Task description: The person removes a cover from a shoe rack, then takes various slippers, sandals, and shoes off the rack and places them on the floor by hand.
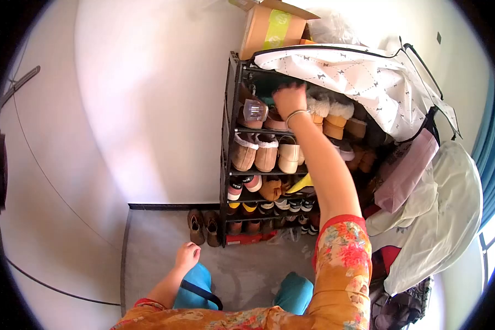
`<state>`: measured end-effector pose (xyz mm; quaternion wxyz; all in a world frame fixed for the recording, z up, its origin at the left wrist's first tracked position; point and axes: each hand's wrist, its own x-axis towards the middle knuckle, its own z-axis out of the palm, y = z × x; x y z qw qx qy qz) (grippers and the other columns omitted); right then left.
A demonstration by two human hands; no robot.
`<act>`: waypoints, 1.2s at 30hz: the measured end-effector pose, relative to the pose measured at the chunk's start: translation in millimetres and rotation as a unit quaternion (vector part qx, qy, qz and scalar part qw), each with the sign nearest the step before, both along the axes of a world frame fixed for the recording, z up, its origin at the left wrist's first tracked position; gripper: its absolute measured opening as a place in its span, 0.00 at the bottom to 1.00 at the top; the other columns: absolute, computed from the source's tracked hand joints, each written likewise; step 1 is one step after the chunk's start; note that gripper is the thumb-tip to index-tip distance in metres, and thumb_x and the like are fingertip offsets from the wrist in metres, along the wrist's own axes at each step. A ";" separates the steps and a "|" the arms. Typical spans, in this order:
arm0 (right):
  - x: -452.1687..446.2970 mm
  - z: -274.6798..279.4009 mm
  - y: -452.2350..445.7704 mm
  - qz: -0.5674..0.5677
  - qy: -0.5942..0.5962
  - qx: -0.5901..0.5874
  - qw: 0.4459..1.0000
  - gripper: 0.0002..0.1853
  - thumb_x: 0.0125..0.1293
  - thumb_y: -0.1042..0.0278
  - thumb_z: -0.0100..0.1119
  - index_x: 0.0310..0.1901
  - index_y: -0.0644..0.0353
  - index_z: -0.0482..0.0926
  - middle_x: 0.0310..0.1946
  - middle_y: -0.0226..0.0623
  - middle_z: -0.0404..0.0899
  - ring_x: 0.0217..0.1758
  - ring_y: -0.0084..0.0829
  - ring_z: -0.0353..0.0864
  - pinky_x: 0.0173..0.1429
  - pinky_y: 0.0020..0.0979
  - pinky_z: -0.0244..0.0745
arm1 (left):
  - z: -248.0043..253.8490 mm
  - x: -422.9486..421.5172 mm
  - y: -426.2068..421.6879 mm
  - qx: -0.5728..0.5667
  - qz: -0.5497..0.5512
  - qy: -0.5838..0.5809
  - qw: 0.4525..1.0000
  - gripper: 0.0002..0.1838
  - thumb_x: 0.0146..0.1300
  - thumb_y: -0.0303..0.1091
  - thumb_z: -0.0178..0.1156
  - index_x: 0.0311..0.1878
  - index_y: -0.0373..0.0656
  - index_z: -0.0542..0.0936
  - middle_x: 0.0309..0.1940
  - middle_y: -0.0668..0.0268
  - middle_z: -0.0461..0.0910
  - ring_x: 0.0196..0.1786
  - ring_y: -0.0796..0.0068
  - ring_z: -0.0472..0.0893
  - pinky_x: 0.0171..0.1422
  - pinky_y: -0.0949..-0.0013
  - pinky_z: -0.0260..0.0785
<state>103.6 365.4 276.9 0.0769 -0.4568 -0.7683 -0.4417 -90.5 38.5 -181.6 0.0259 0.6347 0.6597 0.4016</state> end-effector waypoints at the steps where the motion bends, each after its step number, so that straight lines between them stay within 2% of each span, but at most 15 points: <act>1: 3.6 9.9 -4.5 -0.001 0.014 -0.015 1.000 0.13 0.66 0.61 0.48 0.44 0.47 0.83 0.47 0.32 0.80 0.53 0.39 0.77 0.56 0.53 0.67 | -2.1 -1.2 -0.4 -0.001 0.013 -0.005 1.000 0.02 0.48 0.26 0.62 0.27 0.44 0.79 0.30 0.63 0.77 0.37 0.58 0.77 0.37 0.58 0.72; 2: 6.1 19.5 -9.0 -0.021 0.041 -0.067 0.997 0.12 0.67 0.61 0.47 0.44 0.45 0.83 0.46 0.33 0.80 0.52 0.39 0.78 0.54 0.48 0.70 | -4.2 -3.3 -0.3 -0.004 0.010 -0.007 1.000 0.02 0.48 0.26 0.62 0.27 0.44 0.79 0.30 0.63 0.77 0.37 0.58 0.77 0.37 0.58 0.72; 3: 13.2 19.6 -12.9 0.002 0.046 -0.041 0.998 0.12 0.66 0.61 0.48 0.44 0.41 0.82 0.47 0.33 0.79 0.52 0.39 0.77 0.52 0.45 0.71 | -5.4 -5.5 -0.4 0.006 0.010 -0.005 1.000 0.03 0.48 0.26 0.62 0.27 0.44 0.79 0.30 0.62 0.77 0.37 0.57 0.77 0.37 0.58 0.72; 5: 29.1 9.1 -13.6 0.075 0.043 0.067 0.994 0.12 0.63 0.63 0.50 0.44 0.40 0.82 0.46 0.34 0.78 0.50 0.38 0.77 0.52 0.44 0.72 | -7.3 -8.8 -1.5 0.015 0.007 -0.008 1.000 0.03 0.48 0.26 0.62 0.27 0.44 0.79 0.30 0.62 0.76 0.36 0.57 0.77 0.37 0.58 0.72; 9: 54.1 -10.5 -17.7 0.104 0.085 0.096 0.986 0.14 0.59 0.65 0.52 0.46 0.40 0.81 0.47 0.33 0.75 0.50 0.38 0.75 0.54 0.46 0.71 | -2.6 -7.4 -1.7 0.033 0.002 -0.013 0.999 0.03 0.47 0.25 0.61 0.27 0.45 0.78 0.29 0.61 0.76 0.36 0.56 0.77 0.36 0.57 0.71; 11: 66.5 -19.9 -21.6 0.184 0.108 0.155 0.965 0.17 0.57 0.67 0.52 0.48 0.39 0.79 0.47 0.33 0.74 0.50 0.38 0.74 0.56 0.46 0.70 | 0.3 -7.7 -3.0 0.014 0.002 -0.008 1.000 0.03 0.47 0.25 0.61 0.27 0.44 0.78 0.29 0.61 0.76 0.35 0.57 0.77 0.36 0.57 0.71; 12: 73.4 -19.7 -26.7 0.189 0.107 0.140 0.966 0.19 0.57 0.68 0.52 0.50 0.39 0.77 0.51 0.33 0.72 0.51 0.38 0.73 0.58 0.46 0.69 | 3.1 -7.7 -4.2 0.014 0.002 -0.007 1.000 0.03 0.47 0.25 0.61 0.27 0.44 0.78 0.29 0.61 0.76 0.35 0.57 0.77 0.36 0.57 0.71; 20: 114.2 -21.7 -56.6 0.225 0.111 0.150 0.956 0.21 0.56 0.71 0.53 0.53 0.47 0.75 0.55 0.35 0.70 0.57 0.39 0.70 0.63 0.48 0.65 | 2.9 3.7 0.3 0.009 0.004 -0.005 1.000 0.03 0.48 0.27 0.62 0.28 0.45 0.80 0.29 0.63 0.78 0.36 0.58 0.78 0.38 0.59 0.72; 23: 125.8 -20.5 -61.6 0.241 0.093 0.146 0.955 0.20 0.56 0.71 0.52 0.52 0.48 0.75 0.55 0.36 0.69 0.57 0.40 0.70 0.63 0.47 0.65 | 38.1 32.1 20.8 0.079 -0.074 -0.015 0.994 0.05 0.49 0.27 0.63 0.31 0.45 0.81 0.33 0.64 0.79 0.39 0.60 0.79 0.42 0.61 0.73; 25: 128.5 -18.9 -76.1 0.249 0.098 0.145 0.953 0.20 0.56 0.72 0.52 0.52 0.49 0.76 0.55 0.37 0.69 0.57 0.41 0.70 0.63 0.47 0.65 | 104.0 73.6 47.6 0.123 -0.151 -0.064 0.979 0.09 0.51 0.26 0.64 0.38 0.44 0.81 0.40 0.62 0.80 0.44 0.60 0.79 0.47 0.64 0.74; 29: 153.0 -25.0 -113.8 0.291 0.141 0.142 0.935 0.23 0.52 0.77 0.53 0.52 0.51 0.77 0.54 0.42 0.70 0.56 0.44 0.71 0.63 0.47 0.66 | 214.0 137.7 93.2 0.199 -0.252 -0.158 0.934 0.15 0.54 0.27 0.63 0.47 0.40 0.78 0.46 0.58 0.78 0.48 0.62 0.79 0.51 0.66 0.72; 31: 166.4 -29.0 -145.4 0.311 0.190 0.136 0.921 0.25 0.49 0.82 0.54 0.51 0.54 0.78 0.53 0.45 0.70 0.55 0.48 0.71 0.63 0.48 0.66 | 244.8 164.0 107.7 0.115 -0.326 -0.316 0.883 0.26 0.57 0.28 0.64 0.60 0.40 0.71 0.52 0.57 0.76 0.51 0.66 0.78 0.54 0.67 0.71; 34: 191.7 -59.5 -193.9 0.301 0.251 0.122 0.912 0.22 0.48 0.81 0.56 0.47 0.57 0.81 0.53 0.46 0.71 0.55 0.49 0.72 0.61 0.45 0.68 | 288.7 199.3 99.1 -0.046 -0.428 -0.598 0.675 0.43 0.61 0.32 0.63 0.73 0.40 0.47 0.62 0.52 0.68 0.55 0.67 0.75 0.56 0.69 0.71; 35: 200.3 -75.6 -212.1 0.288 0.269 0.113 0.912 0.20 0.47 0.81 0.57 0.45 0.57 0.82 0.52 0.46 0.71 0.55 0.49 0.72 0.60 0.44 0.68 | 298.1 208.7 86.2 -0.060 -0.434 -0.641 0.630 0.37 0.64 0.38 0.60 0.70 0.38 0.53 0.58 0.53 0.71 0.53 0.68 0.77 0.54 0.68 0.73; 36: 211.5 -96.1 -227.9 0.280 0.265 0.107 0.917 0.20 0.46 0.80 0.58 0.44 0.57 0.83 0.52 0.46 0.71 0.54 0.49 0.72 0.60 0.44 0.69 | 291.9 214.6 84.3 -0.103 -0.437 -0.648 0.615 0.34 0.65 0.42 0.59 0.68 0.39 0.57 0.55 0.54 0.73 0.51 0.66 0.78 0.52 0.65 0.74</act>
